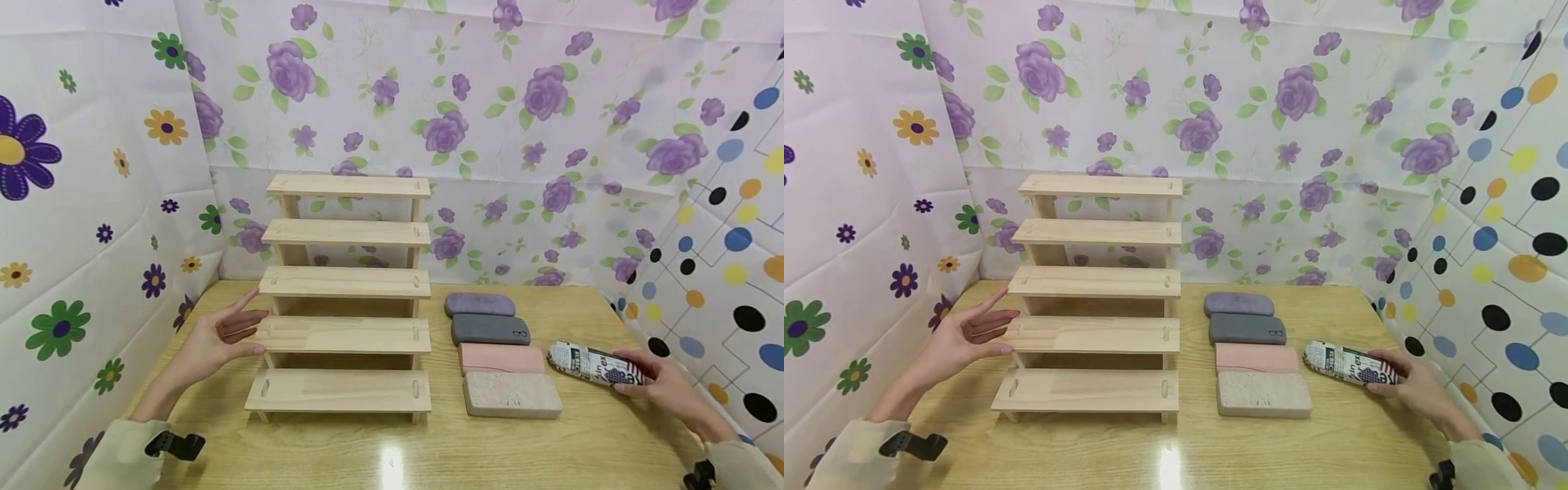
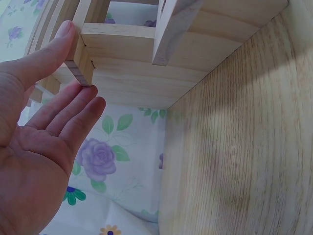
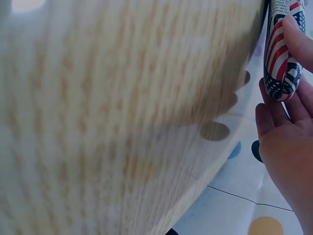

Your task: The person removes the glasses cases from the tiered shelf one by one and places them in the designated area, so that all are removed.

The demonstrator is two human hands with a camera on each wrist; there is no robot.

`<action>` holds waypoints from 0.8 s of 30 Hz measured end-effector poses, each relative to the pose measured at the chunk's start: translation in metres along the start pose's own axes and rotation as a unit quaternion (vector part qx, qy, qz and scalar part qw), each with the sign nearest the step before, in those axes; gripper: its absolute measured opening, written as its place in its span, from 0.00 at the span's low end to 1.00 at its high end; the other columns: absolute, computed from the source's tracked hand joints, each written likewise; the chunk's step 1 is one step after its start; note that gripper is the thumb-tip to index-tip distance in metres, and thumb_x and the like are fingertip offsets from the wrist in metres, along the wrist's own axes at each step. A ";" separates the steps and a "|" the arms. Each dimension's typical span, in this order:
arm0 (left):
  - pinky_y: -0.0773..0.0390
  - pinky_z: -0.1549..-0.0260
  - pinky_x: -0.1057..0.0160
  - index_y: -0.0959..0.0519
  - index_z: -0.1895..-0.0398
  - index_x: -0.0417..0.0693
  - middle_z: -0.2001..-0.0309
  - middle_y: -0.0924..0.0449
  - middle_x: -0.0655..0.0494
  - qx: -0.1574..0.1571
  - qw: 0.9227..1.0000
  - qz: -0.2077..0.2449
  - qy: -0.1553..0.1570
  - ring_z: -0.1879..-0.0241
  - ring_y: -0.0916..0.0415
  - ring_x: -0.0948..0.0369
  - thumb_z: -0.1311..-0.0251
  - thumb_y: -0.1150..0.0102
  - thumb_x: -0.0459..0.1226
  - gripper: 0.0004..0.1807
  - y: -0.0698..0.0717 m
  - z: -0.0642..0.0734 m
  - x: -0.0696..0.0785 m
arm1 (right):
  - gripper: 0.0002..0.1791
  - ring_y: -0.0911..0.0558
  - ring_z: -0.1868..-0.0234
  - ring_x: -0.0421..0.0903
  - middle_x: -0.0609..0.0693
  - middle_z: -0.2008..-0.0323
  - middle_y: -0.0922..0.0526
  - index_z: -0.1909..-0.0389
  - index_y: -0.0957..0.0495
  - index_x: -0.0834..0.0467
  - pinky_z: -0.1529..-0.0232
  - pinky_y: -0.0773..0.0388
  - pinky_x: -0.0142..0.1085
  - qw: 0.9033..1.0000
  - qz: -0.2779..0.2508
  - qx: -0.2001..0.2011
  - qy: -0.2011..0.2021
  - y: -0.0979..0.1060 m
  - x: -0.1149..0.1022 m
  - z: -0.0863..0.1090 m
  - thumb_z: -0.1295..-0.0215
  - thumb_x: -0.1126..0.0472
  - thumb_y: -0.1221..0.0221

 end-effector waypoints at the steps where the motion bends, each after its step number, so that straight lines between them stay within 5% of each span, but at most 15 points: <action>1: 0.18 0.42 0.62 0.42 0.15 0.53 0.36 0.22 0.32 0.001 1.000 0.000 -0.001 0.38 0.20 0.63 0.42 0.24 0.25 0.54 0.000 0.000 0.000 | 0.41 0.22 0.52 0.32 0.64 0.39 0.21 0.30 0.25 0.65 0.58 0.20 0.26 1.000 -0.002 -0.001 0.001 0.000 0.000 0.000 0.41 0.55 0.21; 24: 0.19 0.42 0.64 0.42 0.15 0.54 0.36 0.22 0.33 -0.001 1.000 -0.005 -0.001 0.38 0.21 0.62 0.42 0.23 0.26 0.54 -0.001 -0.004 0.001 | 0.42 0.20 0.54 0.34 0.66 0.41 0.19 0.32 0.24 0.68 0.58 0.20 0.26 0.999 0.006 -0.004 0.032 -0.003 -0.001 -0.001 0.48 0.61 0.18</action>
Point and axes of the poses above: each hand's wrist, its own z-axis away from the middle knuckle, its own y-axis out of the back of the hand, x = y × z, the point moved 4 cm from there along -z, towards the middle knuckle
